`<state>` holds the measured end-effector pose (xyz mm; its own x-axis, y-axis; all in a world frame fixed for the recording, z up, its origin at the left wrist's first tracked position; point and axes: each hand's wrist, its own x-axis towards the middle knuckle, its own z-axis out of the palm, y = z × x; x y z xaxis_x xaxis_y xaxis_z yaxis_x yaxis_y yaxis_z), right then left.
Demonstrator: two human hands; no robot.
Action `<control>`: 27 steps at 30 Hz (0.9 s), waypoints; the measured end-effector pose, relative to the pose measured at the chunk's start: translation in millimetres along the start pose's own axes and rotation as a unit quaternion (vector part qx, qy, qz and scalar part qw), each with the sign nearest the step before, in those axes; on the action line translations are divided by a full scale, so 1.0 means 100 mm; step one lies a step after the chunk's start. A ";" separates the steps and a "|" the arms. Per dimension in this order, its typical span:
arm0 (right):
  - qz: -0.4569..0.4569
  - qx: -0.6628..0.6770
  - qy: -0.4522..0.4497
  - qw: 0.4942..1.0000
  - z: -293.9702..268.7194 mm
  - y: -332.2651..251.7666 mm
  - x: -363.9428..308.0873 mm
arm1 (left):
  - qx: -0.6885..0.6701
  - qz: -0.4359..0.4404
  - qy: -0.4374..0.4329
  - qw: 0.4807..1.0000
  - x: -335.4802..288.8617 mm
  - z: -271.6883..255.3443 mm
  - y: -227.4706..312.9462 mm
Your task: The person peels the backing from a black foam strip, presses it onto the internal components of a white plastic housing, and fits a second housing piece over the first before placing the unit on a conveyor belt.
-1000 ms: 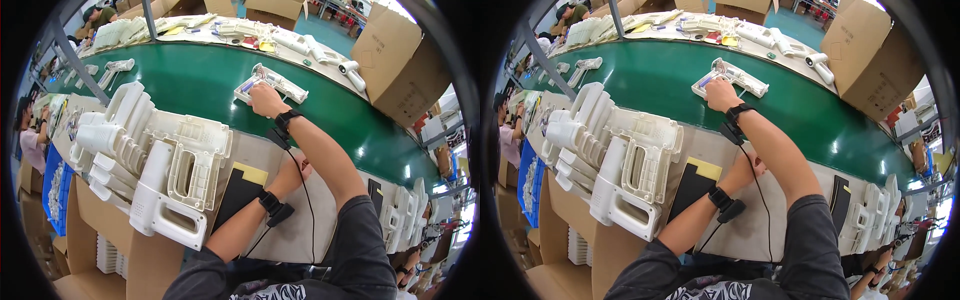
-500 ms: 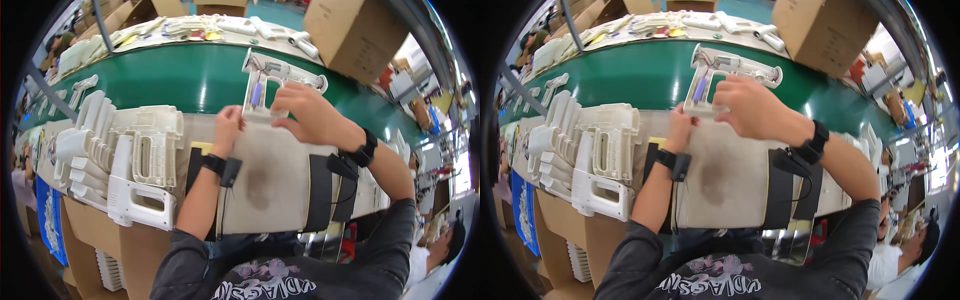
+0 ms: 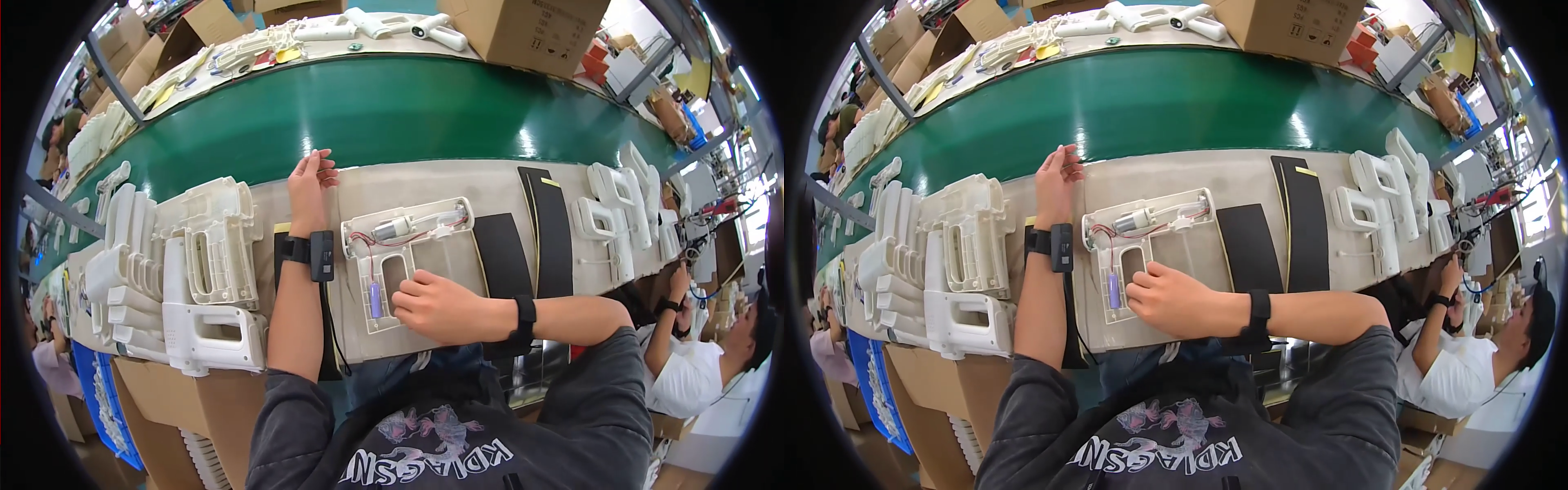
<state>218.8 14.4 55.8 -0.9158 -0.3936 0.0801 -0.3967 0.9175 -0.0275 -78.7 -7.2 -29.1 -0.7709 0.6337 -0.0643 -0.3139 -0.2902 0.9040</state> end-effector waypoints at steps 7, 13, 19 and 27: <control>0.044 0.017 -0.003 0.999 0.28 0.00 -0.02 | 0.005 -0.003 -0.022 1.000 0.03 -0.07 -0.03; 0.295 0.125 0.125 0.939 -0.33 0.35 -0.70 | 0.014 -0.004 -0.022 1.000 0.03 -0.03 -0.02; 0.417 0.145 -0.021 0.897 -0.30 -0.05 -1.48 | 0.035 -0.002 -0.021 0.999 0.02 -0.04 -0.03; 0.433 0.095 -0.043 0.895 0.13 -0.21 -1.46 | 0.050 -0.001 -0.011 0.999 0.00 -0.02 -0.02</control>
<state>360.5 51.9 31.7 -0.8829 0.4512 -0.1302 0.4693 0.8571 -0.2124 -79.2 -8.3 -32.1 -0.7580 0.6498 -0.0572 -0.2575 -0.2175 0.9415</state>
